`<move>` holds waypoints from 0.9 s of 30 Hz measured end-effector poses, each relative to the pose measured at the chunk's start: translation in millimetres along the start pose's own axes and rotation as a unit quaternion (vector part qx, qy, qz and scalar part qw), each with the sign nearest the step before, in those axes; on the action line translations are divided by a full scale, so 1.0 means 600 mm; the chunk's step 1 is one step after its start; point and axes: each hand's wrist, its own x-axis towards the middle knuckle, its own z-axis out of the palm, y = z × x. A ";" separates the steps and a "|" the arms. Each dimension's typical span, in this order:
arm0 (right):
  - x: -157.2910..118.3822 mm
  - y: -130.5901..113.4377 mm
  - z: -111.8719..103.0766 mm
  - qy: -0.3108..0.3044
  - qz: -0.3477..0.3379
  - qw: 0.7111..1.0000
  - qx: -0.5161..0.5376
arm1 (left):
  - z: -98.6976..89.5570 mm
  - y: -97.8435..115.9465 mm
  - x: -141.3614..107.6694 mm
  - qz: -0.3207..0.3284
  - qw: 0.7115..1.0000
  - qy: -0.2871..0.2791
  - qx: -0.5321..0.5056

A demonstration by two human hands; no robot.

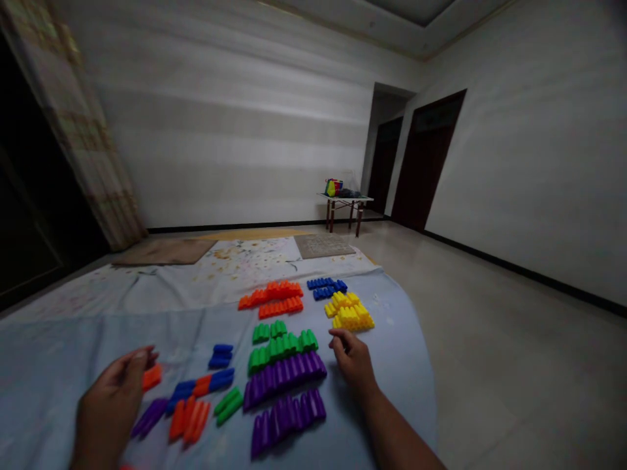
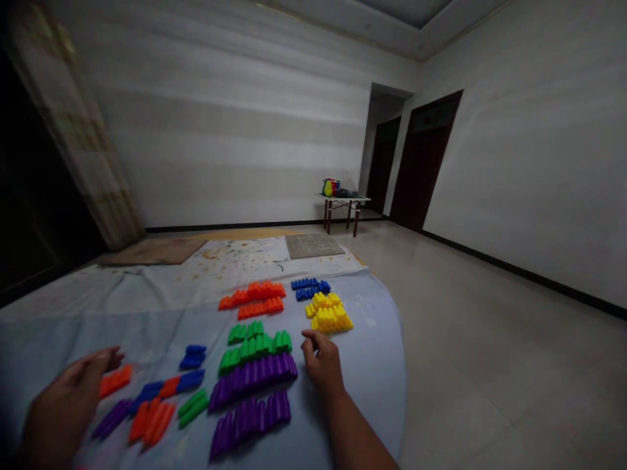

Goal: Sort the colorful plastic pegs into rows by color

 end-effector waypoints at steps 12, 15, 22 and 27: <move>-0.004 0.009 -0.009 -0.012 -0.007 0.997 -0.081 | -0.025 0.001 -0.031 -0.049 0.982 0.004 -0.182; -0.004 0.005 -0.004 -0.020 -0.030 0.994 -0.099 | -0.035 -0.015 -0.019 -0.056 0.984 0.013 -0.171; -0.009 0.024 -0.002 -0.026 -0.006 0.994 -0.104 | -0.032 -0.059 -0.008 -0.071 0.984 0.015 -0.160; -0.009 0.029 -0.003 -0.030 0.010 0.996 -0.089 | -0.009 -0.044 -0.011 -0.073 0.985 -0.040 -0.153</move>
